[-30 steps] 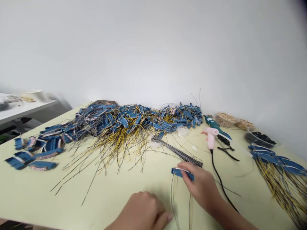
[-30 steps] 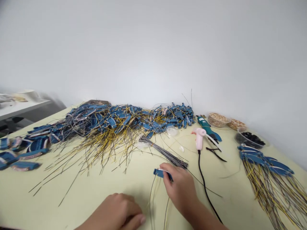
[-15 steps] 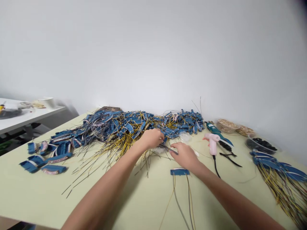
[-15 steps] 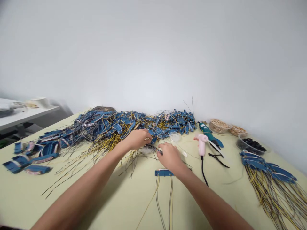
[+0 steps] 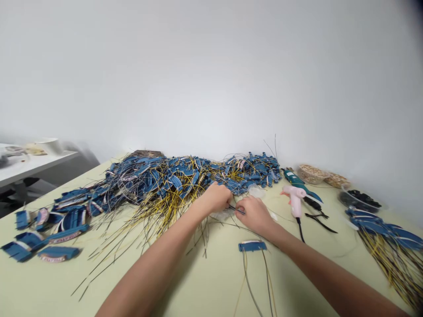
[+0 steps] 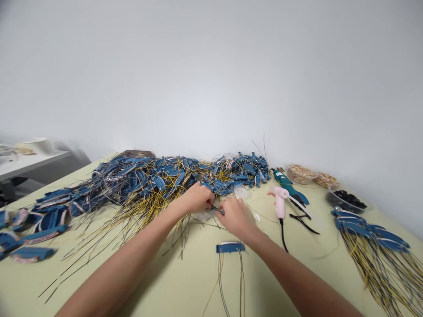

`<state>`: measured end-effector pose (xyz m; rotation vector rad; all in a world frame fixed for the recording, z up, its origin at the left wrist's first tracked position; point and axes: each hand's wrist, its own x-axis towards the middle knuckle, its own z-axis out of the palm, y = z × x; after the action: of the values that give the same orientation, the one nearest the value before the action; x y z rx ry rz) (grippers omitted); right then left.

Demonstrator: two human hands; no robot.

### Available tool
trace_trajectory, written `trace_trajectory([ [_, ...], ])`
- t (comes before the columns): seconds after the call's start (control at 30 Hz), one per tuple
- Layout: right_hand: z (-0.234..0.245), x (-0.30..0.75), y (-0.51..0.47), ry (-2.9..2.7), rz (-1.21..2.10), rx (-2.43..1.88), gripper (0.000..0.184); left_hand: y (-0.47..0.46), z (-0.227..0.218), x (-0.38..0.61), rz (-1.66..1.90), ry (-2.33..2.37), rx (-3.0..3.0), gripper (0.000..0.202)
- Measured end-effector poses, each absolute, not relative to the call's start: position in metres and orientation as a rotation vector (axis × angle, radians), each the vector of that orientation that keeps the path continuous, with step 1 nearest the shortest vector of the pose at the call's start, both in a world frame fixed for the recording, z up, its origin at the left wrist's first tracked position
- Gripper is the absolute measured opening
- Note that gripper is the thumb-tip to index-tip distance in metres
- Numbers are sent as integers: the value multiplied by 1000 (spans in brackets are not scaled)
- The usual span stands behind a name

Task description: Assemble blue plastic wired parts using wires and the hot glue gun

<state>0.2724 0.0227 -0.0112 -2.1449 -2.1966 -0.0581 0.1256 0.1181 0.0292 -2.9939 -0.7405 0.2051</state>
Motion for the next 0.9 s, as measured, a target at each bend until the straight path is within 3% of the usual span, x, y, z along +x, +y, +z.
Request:
trace_trajectory([
  [0.9, -20, 263, 13, -2130, -93, -2130, 26, 102, 40, 120, 353, -780, -3017, 27],
])
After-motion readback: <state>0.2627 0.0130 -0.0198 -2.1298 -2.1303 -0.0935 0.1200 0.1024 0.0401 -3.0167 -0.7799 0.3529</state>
